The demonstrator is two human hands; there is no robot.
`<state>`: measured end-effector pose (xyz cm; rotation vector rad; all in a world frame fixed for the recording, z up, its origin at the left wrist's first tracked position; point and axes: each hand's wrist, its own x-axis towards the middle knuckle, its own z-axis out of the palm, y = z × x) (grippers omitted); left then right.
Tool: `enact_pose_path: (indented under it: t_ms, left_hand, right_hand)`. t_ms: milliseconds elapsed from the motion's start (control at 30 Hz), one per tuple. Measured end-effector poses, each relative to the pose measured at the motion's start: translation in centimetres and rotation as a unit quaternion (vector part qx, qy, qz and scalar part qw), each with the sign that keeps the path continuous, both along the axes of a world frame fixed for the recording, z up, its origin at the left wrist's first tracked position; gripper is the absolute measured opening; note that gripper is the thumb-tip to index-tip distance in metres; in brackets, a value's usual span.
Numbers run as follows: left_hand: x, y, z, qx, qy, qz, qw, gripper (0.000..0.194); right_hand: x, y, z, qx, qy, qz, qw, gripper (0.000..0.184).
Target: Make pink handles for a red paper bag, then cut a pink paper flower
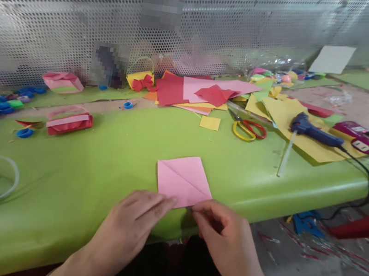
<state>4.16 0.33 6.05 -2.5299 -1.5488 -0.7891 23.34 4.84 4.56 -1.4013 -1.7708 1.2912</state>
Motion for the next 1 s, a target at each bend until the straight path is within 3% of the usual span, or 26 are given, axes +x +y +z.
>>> enact_pose_path:
  t_ms: [200,400,733,1000]
  left_hand:
    - [-1.6,2.5,0.9,-0.111,-0.044,-0.030,0.992,0.012]
    - [-2.2,2.7,1.2,-0.161,-0.009,-0.034,0.986,0.017]
    - [-1.9,2.5,1.5,-0.189,0.018,-0.010,0.982,0.019]
    - [-2.4,3.1,1.3,-0.127,0.054,-0.044,0.990,0.020]
  right_hand:
    - [0.0,0.1,-0.2,0.000,-0.003,-0.007,1.000,0.021]
    - [0.1,-0.2,-0.6,-0.041,0.023,0.011,0.999,0.019]
    - [0.9,-0.7,-1.0,-0.079,0.023,0.021,0.996,0.018]
    - [-0.8,-0.9,0.0,-0.096,0.027,0.048,0.994,0.018]
